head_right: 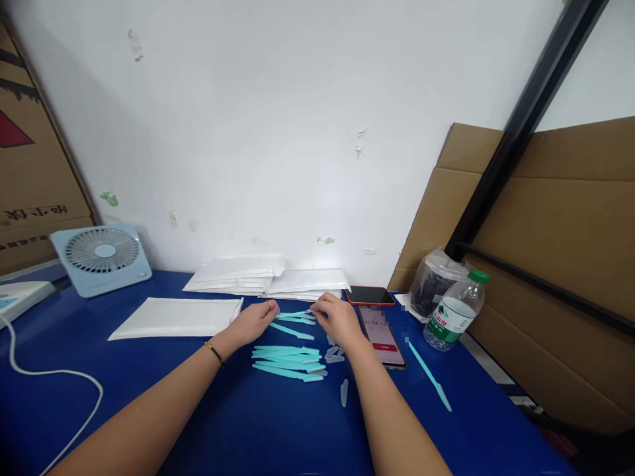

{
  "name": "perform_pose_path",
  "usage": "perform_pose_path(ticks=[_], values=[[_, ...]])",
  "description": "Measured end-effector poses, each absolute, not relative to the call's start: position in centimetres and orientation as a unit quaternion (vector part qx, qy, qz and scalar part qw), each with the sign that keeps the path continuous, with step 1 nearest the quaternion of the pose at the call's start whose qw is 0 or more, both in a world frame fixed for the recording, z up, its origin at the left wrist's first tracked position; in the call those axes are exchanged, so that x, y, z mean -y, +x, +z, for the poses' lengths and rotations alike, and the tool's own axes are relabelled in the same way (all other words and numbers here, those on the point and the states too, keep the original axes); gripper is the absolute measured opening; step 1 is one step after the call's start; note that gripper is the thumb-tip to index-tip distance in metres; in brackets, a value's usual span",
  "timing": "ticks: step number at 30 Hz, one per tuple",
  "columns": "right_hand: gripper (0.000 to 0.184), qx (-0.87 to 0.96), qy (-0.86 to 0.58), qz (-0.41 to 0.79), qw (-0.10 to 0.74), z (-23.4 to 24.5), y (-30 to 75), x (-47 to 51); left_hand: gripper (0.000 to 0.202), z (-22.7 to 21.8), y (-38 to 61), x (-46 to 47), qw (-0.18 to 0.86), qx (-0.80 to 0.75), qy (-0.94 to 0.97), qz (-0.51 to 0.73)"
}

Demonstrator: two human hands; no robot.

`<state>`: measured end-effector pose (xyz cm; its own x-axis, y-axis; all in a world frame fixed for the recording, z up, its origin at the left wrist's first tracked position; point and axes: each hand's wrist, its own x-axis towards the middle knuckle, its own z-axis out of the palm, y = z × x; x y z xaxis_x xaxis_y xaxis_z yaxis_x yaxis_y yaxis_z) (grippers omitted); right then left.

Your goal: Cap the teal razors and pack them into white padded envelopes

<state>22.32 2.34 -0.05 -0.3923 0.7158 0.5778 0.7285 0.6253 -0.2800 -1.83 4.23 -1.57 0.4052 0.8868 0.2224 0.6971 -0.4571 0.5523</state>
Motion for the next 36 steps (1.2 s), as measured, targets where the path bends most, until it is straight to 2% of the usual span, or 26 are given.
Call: perform_pose_path(ticks=[6, 12, 16, 22, 28, 32, 36], values=[[0.017, 0.847, -0.417, -0.035, 0.327, -0.5, 21.7, -2.4, 0.030, -1.4, -1.6, -4.1, 0.197, -0.471, 0.821, 0.256], [0.017, 0.867, -0.397, 0.014, 0.302, -0.3, 21.0, -2.1, 0.030, -1.4, -0.8, -3.6, 0.218, -0.451, 0.825, 0.262], [0.023, 0.846, -0.452, 0.057, 0.278, 0.6, 23.2, -2.2, 0.026, -1.2, -0.9, -3.4, 0.143, -0.469, 0.828, 0.272], [0.020, 0.848, -0.478, 0.171, 0.156, 0.5, 26.3, -2.5, 0.022, -0.8, -1.1, -2.8, 0.182, -0.383, 0.891, 0.162], [0.009, 0.831, -0.506, 0.198, 0.118, -0.2, 25.7, -2.6, 0.011, -1.3, -0.7, -2.6, 0.177, -0.416, 0.884, 0.118], [0.008, 0.810, -0.522, 0.225, 0.142, -0.1, 25.5, -2.6, 0.014, -1.4, -1.0, -2.8, 0.186, -0.434, 0.864, 0.172], [0.011, 0.805, -0.506, 0.216, 0.221, 0.0, 25.2, -2.4, 0.020, -1.2, -1.3, -2.9, 0.283, -0.435, 0.819, 0.246]])
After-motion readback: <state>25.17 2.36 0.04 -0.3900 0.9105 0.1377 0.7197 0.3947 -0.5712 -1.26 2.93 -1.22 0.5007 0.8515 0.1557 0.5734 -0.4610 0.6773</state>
